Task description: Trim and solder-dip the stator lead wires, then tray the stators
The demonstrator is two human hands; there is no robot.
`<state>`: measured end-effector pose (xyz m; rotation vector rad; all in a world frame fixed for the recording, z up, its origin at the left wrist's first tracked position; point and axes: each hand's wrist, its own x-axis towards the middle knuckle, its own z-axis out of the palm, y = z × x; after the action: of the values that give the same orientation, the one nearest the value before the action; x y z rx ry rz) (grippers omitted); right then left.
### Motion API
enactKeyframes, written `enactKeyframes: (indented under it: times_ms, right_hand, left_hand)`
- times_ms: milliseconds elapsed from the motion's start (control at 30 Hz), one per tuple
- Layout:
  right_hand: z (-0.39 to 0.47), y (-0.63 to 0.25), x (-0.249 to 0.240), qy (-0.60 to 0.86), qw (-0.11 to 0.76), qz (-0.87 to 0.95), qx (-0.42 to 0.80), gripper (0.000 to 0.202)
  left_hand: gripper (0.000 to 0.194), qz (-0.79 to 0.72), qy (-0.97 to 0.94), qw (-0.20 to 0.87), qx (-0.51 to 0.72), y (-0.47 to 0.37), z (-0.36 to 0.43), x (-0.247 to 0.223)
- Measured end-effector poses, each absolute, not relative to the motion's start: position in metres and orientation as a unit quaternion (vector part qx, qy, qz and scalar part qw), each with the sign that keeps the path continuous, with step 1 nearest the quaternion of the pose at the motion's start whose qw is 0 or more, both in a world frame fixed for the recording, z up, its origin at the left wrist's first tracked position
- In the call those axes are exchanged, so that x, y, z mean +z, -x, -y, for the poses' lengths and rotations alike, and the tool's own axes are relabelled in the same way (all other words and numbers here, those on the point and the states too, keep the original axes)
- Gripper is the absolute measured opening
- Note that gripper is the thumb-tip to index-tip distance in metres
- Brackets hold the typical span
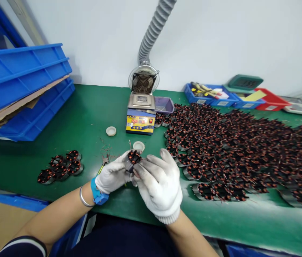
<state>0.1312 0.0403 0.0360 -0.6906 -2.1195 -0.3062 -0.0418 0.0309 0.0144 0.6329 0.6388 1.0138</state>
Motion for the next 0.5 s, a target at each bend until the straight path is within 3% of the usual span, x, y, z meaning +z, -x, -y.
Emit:
enactKeyframes:
  times_ms: [100,333,500]
  right_hand:
    - [-0.043,-0.134,0.031,0.275,0.459,0.838,-0.112,0.028]
    - [-0.043,-0.127,0.030,0.232,0.451,0.855,-0.106,0.019]
    - [-0.052,-0.128,0.038,0.240,0.486,0.840,0.019,0.014]
  left_hand:
    - [0.075,-0.273,-0.296,0.778,0.483,0.038,-0.027,0.016]
    - [0.056,-0.331,-0.191,0.749,0.542,0.029,-0.028,0.016]
    - [0.054,-0.226,-0.134,0.803,0.535,0.045,-0.034,0.030]
